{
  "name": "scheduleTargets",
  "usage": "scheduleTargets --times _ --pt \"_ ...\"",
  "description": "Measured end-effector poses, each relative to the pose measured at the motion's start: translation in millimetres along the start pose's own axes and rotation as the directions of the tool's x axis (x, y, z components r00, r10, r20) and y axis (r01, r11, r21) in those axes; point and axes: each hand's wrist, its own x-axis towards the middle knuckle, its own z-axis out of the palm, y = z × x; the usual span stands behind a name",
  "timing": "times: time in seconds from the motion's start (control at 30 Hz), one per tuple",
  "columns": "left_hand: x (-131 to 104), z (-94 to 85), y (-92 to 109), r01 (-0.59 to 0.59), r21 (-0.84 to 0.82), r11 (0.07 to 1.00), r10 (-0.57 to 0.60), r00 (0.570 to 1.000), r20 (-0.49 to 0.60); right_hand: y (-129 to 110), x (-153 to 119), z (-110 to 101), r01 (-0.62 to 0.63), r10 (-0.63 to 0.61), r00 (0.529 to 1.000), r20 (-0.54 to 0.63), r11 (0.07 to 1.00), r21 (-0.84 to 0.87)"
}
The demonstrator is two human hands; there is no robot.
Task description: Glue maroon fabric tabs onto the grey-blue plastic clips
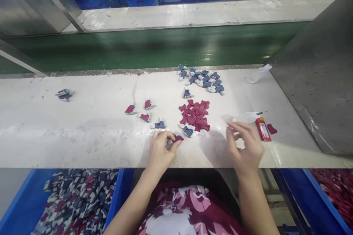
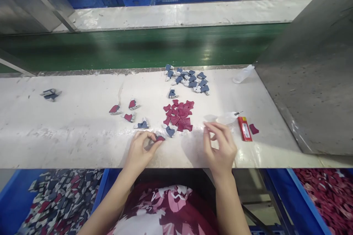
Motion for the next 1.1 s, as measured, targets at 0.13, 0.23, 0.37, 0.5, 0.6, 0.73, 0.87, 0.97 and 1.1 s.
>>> scheduleTargets --times 0.13,0.23,0.37,0.5,0.6,0.73,0.87,0.97,1.1 --pt "3 -2.1 2 -0.003 0.065 0.998 0.001 1.000 0.027 23 -5 -10 -0.115 0.029 0.900 -0.435 0.979 -0.171" --pt "3 -1.7 3 0.022 0.052 0.998 -0.023 1.000 0.020 33 -3 -14 -0.153 0.052 0.883 -0.466 0.971 -0.182" --pt "5 -2.5 8 0.103 0.044 0.994 -0.106 0.992 0.062 31 -2 -12 -0.171 0.105 0.941 -0.322 0.968 -0.185" --pt "9 -5.1 13 0.133 0.041 0.990 -0.136 0.987 0.091 29 -4 -2 -0.206 0.189 0.974 -0.123 0.967 -0.150" --pt "14 -8.7 13 0.104 0.032 0.994 -0.106 0.990 0.093 36 -6 4 -0.219 0.221 0.975 -0.007 0.961 -0.170" --pt "22 -16.1 14 0.061 0.013 0.998 -0.062 0.983 0.174 43 -8 7 -0.143 0.143 0.990 -0.015 0.972 -0.186" --pt "27 -19.6 16 -0.026 0.131 0.991 -0.005 0.973 0.232 36 -17 9 -0.135 0.133 0.990 -0.052 0.990 -0.035" --pt "27 -20.6 16 -0.140 0.246 0.959 0.099 0.980 0.170 25 -27 15 -0.135 0.141 0.984 -0.112 0.989 0.059" --pt "27 -24.4 16 -0.324 0.255 0.911 0.284 0.941 0.183 14 -37 22 -0.134 0.163 0.974 -0.155 0.974 0.181"
